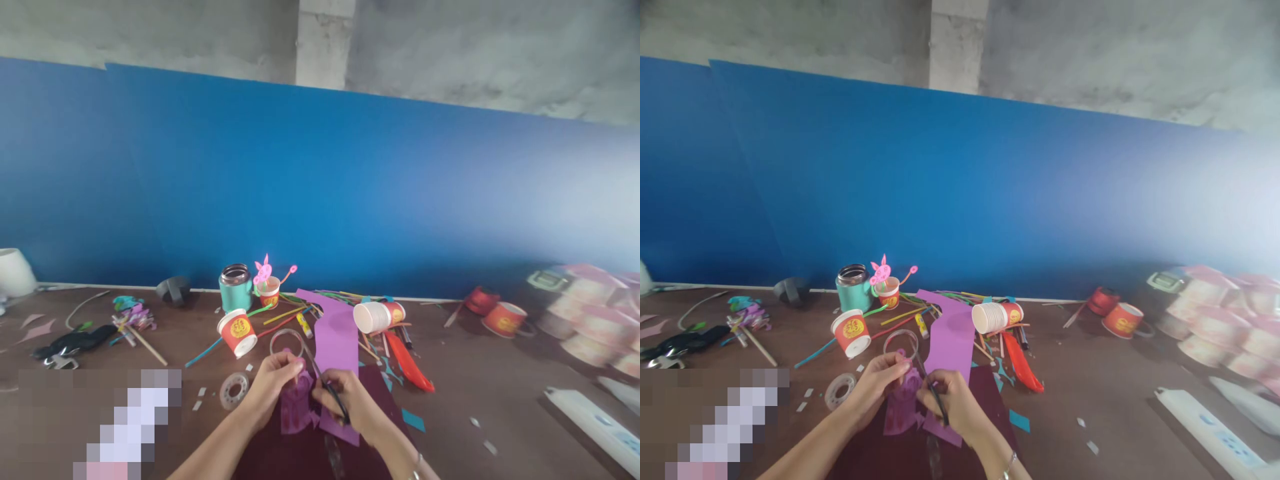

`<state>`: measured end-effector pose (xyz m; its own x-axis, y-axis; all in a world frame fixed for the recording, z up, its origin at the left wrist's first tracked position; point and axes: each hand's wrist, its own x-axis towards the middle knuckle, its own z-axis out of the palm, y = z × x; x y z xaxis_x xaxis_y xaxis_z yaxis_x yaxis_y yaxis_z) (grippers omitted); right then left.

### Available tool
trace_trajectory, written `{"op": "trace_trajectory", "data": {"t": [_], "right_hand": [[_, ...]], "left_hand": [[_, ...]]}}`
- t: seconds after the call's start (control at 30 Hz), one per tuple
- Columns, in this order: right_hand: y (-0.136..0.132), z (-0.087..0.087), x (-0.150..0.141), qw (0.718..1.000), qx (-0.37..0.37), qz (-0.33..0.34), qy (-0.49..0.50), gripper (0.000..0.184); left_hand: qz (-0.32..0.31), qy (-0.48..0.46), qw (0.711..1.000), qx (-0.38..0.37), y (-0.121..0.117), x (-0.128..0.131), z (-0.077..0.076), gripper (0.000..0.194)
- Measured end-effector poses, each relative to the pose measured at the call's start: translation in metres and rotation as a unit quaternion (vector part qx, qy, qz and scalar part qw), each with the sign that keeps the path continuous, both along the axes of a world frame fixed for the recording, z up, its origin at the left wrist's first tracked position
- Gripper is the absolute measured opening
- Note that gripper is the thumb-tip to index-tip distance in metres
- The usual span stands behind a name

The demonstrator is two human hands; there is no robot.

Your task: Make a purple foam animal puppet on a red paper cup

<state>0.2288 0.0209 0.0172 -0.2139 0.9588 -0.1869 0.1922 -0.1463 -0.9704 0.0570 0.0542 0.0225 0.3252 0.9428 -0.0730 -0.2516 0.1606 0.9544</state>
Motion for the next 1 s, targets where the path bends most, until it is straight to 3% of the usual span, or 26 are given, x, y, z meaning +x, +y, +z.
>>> {"op": "trace_trajectory", "data": {"t": [0.1,0.23,0.43,0.57,0.7,0.87,1.0], "right_hand": [[0.005,0.0,0.002,0.999,0.017,-0.048,0.002,0.027],[0.007,0.004,0.003,0.997,0.019,-0.068,0.012,0.027],[0.006,0.003,0.003,0.998,0.026,-0.056,0.03,0.028],[0.007,0.0,0.003,0.998,0.026,-0.055,0.033,0.028],[0.006,-0.001,0.002,0.997,0.028,-0.066,0.034,0.026],[0.006,-0.001,0.002,0.997,0.039,-0.058,0.033,0.026],[0.008,-0.004,0.004,0.997,0.041,-0.052,0.038,0.026]], "left_hand": [[0.032,0.163,0.983,0.08,0.01,-0.006,0.0,0.029],[0.03,0.399,0.897,0.186,0.026,-0.011,0.004,0.025],[0.02,0.523,0.822,0.225,0.045,-0.015,0.01,0.024],[0.041,0.586,0.777,0.225,0.039,-0.021,0.016,0.035],[0.009,0.609,0.761,0.224,0.014,-0.026,0.027,0.023],[-0.047,0.659,0.728,0.183,-0.011,-0.025,0.027,0.044],[-0.031,0.634,0.754,0.168,-0.011,-0.021,0.016,0.04]]}}
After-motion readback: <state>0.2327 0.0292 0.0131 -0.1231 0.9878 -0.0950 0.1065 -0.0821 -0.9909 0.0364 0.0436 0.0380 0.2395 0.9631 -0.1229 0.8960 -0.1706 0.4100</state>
